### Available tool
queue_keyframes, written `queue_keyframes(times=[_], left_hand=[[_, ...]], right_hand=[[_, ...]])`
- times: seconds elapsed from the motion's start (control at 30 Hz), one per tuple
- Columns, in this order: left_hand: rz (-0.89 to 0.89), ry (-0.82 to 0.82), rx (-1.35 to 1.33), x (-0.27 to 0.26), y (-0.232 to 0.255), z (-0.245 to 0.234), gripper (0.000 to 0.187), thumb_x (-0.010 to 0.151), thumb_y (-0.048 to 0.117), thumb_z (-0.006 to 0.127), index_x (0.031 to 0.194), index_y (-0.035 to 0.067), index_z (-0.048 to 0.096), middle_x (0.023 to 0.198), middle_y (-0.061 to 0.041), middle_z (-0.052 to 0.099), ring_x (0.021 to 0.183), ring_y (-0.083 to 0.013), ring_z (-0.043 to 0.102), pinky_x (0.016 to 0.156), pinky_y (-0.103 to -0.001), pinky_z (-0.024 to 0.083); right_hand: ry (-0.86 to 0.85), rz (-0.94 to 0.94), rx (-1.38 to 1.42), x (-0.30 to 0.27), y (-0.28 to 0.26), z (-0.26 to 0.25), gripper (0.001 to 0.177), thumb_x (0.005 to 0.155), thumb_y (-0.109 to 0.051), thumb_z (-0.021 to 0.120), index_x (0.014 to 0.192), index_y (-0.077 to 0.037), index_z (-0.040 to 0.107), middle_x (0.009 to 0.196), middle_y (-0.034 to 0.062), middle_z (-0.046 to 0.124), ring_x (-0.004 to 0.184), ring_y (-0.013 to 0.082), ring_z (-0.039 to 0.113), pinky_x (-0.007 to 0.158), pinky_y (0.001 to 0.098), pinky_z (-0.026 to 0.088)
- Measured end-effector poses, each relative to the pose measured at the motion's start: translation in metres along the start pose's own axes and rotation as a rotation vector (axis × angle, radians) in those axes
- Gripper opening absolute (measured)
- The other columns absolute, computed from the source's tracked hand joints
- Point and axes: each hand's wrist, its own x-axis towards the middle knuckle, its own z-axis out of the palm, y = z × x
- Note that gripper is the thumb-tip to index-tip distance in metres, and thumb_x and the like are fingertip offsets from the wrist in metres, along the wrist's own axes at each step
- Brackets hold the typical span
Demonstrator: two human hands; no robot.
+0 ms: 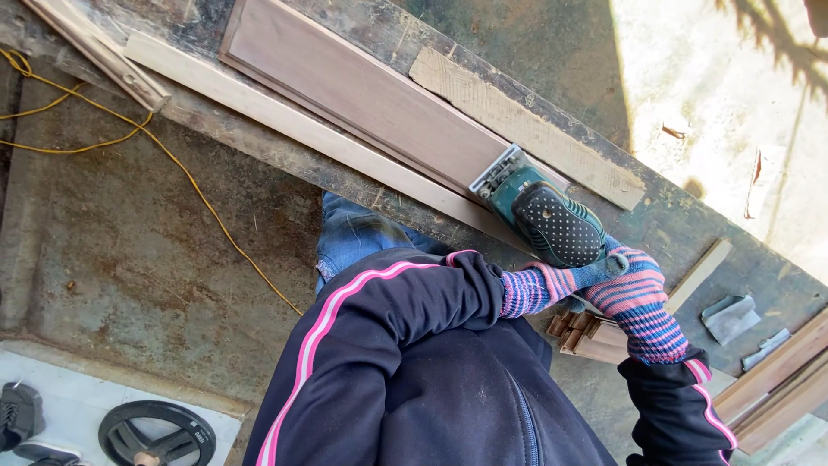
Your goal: Sanding wooden boards using an orbital sander.
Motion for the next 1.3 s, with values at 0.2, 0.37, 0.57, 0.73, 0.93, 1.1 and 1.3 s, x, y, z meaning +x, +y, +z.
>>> queue_keyframes(times=[0.2, 0.37, 0.57, 0.73, 0.93, 1.1, 1.3], left_hand=[[0.143, -0.061, -0.016, -0.055, 0.041, -0.009, 0.082, 0.084, 0.066, 0.072, 0.138, 0.006, 0.058, 0.120, -0.020, 0.071, 0.093, -0.0246, 0.075, 0.065, -0.036, 0.067], [0.071, -0.038, -0.048, -0.043, 0.030, -0.031, 0.083, 0.080, 0.070, 0.071, 0.131, 0.006, 0.063, 0.115, -0.016, 0.074, 0.092, -0.0206, 0.077, 0.067, -0.034, 0.068], [0.078, 0.030, 0.085, -0.090, 0.072, -0.025, 0.088, 0.083, 0.074, 0.066, 0.134, 0.002, 0.066, 0.111, -0.021, 0.075, 0.082, -0.0265, 0.072, 0.058, -0.034, 0.061], [0.139, -0.002, -0.084, -0.084, 0.064, -0.044, 0.091, 0.079, 0.069, 0.074, 0.141, 0.005, 0.055, 0.125, -0.018, 0.069, 0.107, -0.0244, 0.072, 0.081, -0.039, 0.065], [0.070, 0.100, -0.003, -0.146, 0.122, -0.027, 0.092, 0.078, 0.072, 0.070, 0.143, 0.009, 0.056, 0.121, -0.015, 0.070, 0.099, -0.0218, 0.071, 0.073, -0.036, 0.063], [0.059, 0.149, -0.010, -0.158, 0.130, -0.037, 0.087, 0.080, 0.069, 0.070, 0.142, 0.009, 0.056, 0.119, -0.017, 0.071, 0.099, -0.0242, 0.072, 0.073, -0.039, 0.064], [0.094, 0.141, -0.030, -0.176, 0.153, -0.039, 0.087, 0.081, 0.067, 0.071, 0.143, 0.008, 0.056, 0.122, -0.016, 0.070, 0.102, -0.0238, 0.071, 0.078, -0.039, 0.063]], right_hand=[[-0.031, -0.037, -0.087, -0.021, 0.006, 0.006, 0.042, 0.074, -0.030, 0.082, 0.107, -0.006, 0.069, 0.098, 0.0110, 0.072, 0.093, 0.0236, 0.069, 0.084, 0.0323, 0.056], [-0.058, -0.065, -0.175, 0.038, -0.082, 0.017, 0.044, 0.075, -0.033, 0.082, 0.108, -0.007, 0.069, 0.099, 0.0111, 0.072, 0.095, 0.0243, 0.070, 0.085, 0.0325, 0.056], [-0.098, -0.094, -0.291, 0.072, -0.136, 0.016, 0.047, 0.075, -0.037, 0.082, 0.109, -0.009, 0.070, 0.101, 0.0111, 0.072, 0.096, 0.0250, 0.070, 0.086, 0.0328, 0.056], [-0.121, -0.120, -0.386, 0.083, -0.169, 0.013, 0.049, 0.075, -0.041, 0.082, 0.111, -0.010, 0.070, 0.103, 0.0112, 0.073, 0.097, 0.0256, 0.070, 0.087, 0.0331, 0.057], [-0.146, -0.144, -0.494, 0.096, -0.201, 0.010, 0.051, 0.075, -0.045, 0.082, 0.112, -0.011, 0.070, 0.105, 0.0113, 0.073, 0.099, 0.0263, 0.071, 0.088, 0.0334, 0.057], [-0.162, -0.153, -0.565, 0.104, -0.223, 0.009, 0.053, 0.075, -0.047, 0.082, 0.113, -0.011, 0.071, 0.106, 0.0114, 0.074, 0.099, 0.0268, 0.071, 0.089, 0.0336, 0.057], [-0.209, -0.149, -0.431, 0.115, -0.239, 0.011, 0.044, 0.080, -0.042, 0.080, 0.112, -0.013, 0.072, 0.102, 0.0103, 0.076, 0.094, 0.0272, 0.072, 0.084, 0.0344, 0.058]])
